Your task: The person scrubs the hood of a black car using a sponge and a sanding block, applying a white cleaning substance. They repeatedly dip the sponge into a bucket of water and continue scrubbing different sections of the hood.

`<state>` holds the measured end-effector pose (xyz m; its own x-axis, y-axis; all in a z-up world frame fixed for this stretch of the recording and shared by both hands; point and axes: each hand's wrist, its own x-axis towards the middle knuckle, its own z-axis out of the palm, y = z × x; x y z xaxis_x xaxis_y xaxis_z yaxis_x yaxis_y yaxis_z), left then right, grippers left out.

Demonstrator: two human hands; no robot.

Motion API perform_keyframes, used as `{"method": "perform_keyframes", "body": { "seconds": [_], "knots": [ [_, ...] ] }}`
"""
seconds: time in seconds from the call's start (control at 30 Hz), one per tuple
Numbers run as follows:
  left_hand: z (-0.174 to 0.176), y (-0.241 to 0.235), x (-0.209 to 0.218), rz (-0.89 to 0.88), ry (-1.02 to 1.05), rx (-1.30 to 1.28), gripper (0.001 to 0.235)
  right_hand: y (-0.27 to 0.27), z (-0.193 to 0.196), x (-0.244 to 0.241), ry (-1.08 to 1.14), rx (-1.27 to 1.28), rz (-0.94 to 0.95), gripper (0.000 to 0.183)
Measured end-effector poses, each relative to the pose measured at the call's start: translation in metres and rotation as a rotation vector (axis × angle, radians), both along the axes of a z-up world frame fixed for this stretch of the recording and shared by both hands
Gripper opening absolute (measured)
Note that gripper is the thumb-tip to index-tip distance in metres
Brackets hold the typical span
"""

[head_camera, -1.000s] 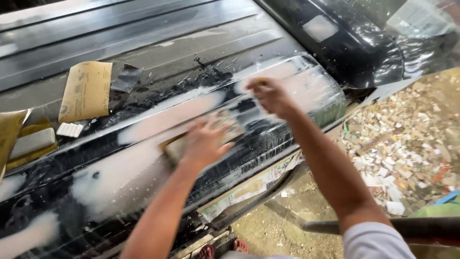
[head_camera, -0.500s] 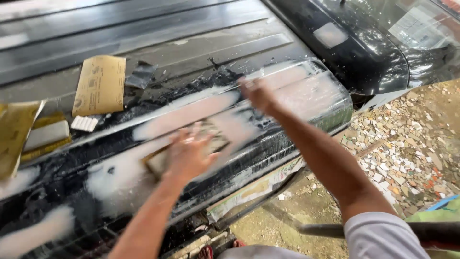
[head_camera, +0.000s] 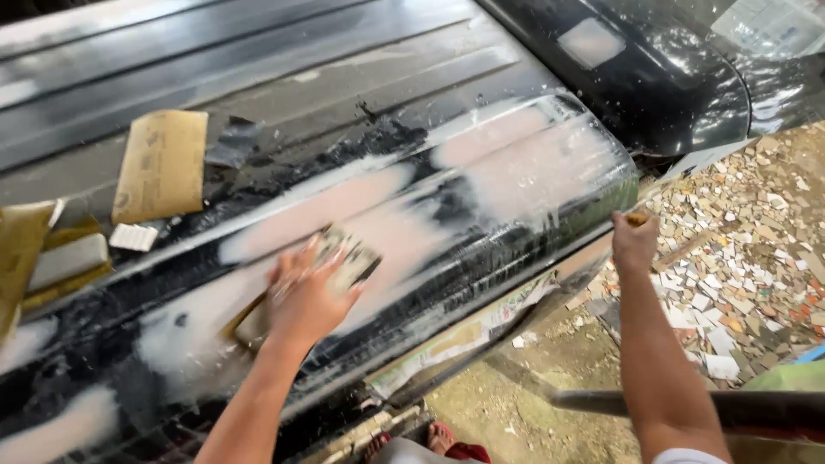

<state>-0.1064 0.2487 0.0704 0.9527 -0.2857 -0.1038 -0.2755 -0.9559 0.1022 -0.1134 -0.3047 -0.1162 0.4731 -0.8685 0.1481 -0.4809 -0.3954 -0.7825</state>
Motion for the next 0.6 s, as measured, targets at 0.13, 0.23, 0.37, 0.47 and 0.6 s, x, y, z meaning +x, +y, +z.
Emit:
{"method": "perform_keyframes", "body": {
  "seconds": [0.13, 0.23, 0.37, 0.47, 0.6],
  "knots": [
    [0.016, -0.130, 0.037, -0.210, 0.063, -0.349, 0.065, -0.001, -0.061, 0.031, 0.072, 0.254, -0.208, 0.054],
    [-0.018, -0.163, 0.060, -0.374, 0.007, -0.274, 0.068, 0.019, -0.058, 0.040, 0.056, 0.268, -0.327, 0.055],
    [0.001, -0.072, 0.033, -0.227, -0.052, -0.344, 0.059, 0.022, -0.085, 0.039, -0.085, 0.239, -0.355, 0.041],
    [-0.044, 0.009, 0.021, -0.046, -0.097, -0.020, 0.068, 0.051, -0.058, 0.031, -0.059, 0.131, -0.438, 0.032],
    [-0.023, -0.090, 0.043, -0.155, -0.179, -0.206, 0.059, 0.048, -0.066, 0.039, -0.052, 0.143, -0.400, 0.034]
  ]
}}
